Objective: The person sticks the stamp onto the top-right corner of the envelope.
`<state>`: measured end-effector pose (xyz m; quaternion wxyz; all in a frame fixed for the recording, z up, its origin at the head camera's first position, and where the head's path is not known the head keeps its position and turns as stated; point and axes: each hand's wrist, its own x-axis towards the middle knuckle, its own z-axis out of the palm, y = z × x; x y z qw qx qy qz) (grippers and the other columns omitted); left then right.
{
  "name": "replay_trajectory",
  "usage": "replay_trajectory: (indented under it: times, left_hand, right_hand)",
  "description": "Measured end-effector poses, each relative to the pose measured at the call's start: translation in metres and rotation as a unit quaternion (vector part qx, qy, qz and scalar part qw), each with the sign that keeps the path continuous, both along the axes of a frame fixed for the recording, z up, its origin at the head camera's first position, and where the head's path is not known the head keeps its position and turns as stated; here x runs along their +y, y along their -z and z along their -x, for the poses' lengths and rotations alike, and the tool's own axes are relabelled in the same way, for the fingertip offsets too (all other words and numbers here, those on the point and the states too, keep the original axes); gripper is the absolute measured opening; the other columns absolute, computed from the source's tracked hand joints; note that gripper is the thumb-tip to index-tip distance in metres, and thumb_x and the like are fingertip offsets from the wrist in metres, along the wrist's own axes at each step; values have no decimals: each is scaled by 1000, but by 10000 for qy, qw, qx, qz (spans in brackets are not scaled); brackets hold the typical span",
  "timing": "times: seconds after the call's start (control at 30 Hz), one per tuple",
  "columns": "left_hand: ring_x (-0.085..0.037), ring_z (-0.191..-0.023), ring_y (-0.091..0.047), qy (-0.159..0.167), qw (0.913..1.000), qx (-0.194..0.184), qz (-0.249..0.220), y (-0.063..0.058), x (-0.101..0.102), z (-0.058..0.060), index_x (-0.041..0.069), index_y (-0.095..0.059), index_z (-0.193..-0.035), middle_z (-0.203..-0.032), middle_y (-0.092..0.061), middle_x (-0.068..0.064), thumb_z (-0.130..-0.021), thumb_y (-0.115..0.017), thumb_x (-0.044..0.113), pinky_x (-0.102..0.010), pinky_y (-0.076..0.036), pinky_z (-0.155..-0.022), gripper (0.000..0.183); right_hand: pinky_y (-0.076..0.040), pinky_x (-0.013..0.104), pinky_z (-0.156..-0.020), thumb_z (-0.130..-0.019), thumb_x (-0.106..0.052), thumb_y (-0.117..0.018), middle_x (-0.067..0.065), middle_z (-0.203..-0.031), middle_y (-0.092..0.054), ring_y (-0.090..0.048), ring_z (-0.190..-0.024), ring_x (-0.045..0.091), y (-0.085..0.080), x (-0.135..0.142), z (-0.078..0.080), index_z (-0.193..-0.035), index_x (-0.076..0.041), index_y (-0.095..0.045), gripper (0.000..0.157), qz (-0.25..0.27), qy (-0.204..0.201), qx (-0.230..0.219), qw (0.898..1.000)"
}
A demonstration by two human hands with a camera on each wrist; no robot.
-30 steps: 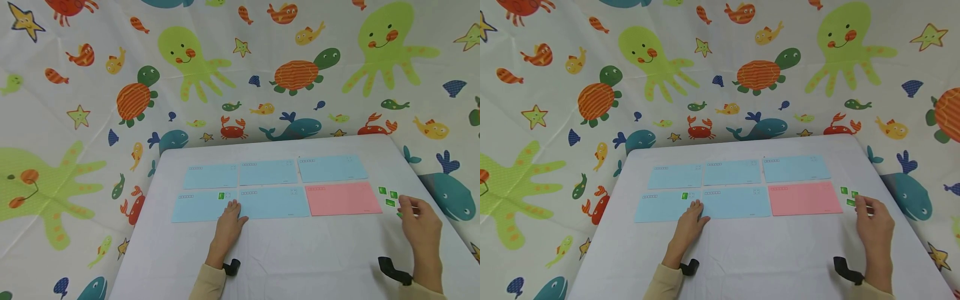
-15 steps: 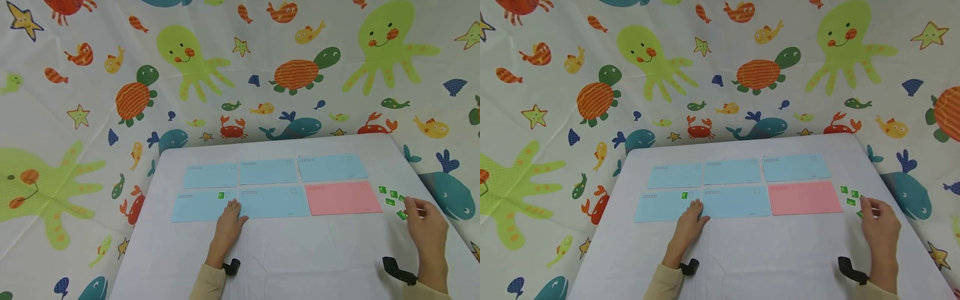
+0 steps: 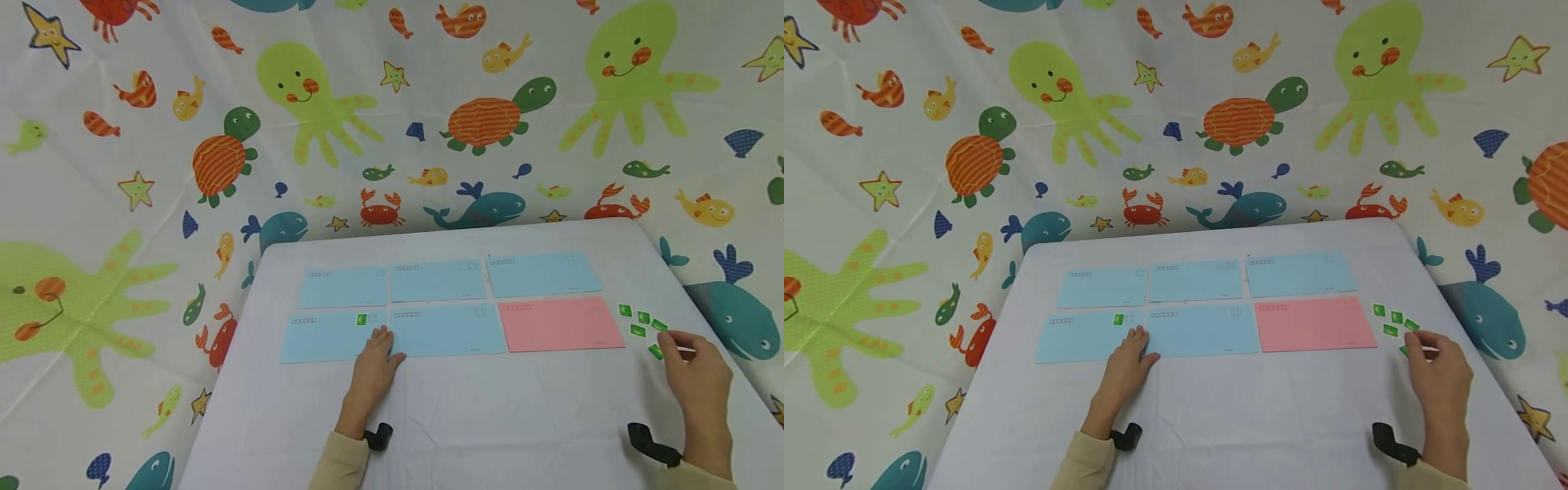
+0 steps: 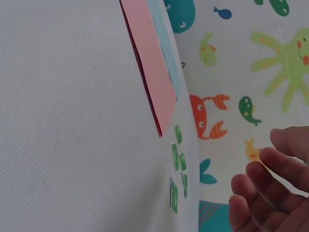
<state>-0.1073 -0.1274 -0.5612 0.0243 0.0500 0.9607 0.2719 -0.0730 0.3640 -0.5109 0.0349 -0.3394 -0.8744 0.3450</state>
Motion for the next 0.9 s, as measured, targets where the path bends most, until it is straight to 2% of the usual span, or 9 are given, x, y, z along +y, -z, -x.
replay_trajectory:
  times: [0.43,0.67,0.9]
  left_hand:
    - [-41,-143,-43,18,10000,28,36,0,0,0,-7,-55,-138,-150,-47,-24,-94,-70,24,-59,-41,-110,56]
    - [-41,-143,-43,68,10000,54,42,1,-1,2,-7,-56,-137,-150,-48,-25,-93,-71,23,-60,-41,-110,56]
    - [-40,-144,-41,41,10000,10,50,2,-3,2,-7,-54,-139,-151,-46,-24,-94,-70,24,-58,-39,-113,57]
  right_hand:
    - [-33,13,-53,-104,-40,-46,32,-146,-39,-45,-127,47,11,6,1,-147,4,-42,62,157,-58,-174,9997]
    - [-34,9,-48,-103,-37,-51,35,-144,-36,-47,-124,49,18,11,1,-147,6,-41,62,142,-193,-119,9996]
    - [-32,15,-59,-102,-34,-53,35,-147,-35,-47,-125,49,27,11,2,-146,6,-42,61,53,-238,-164,9996]
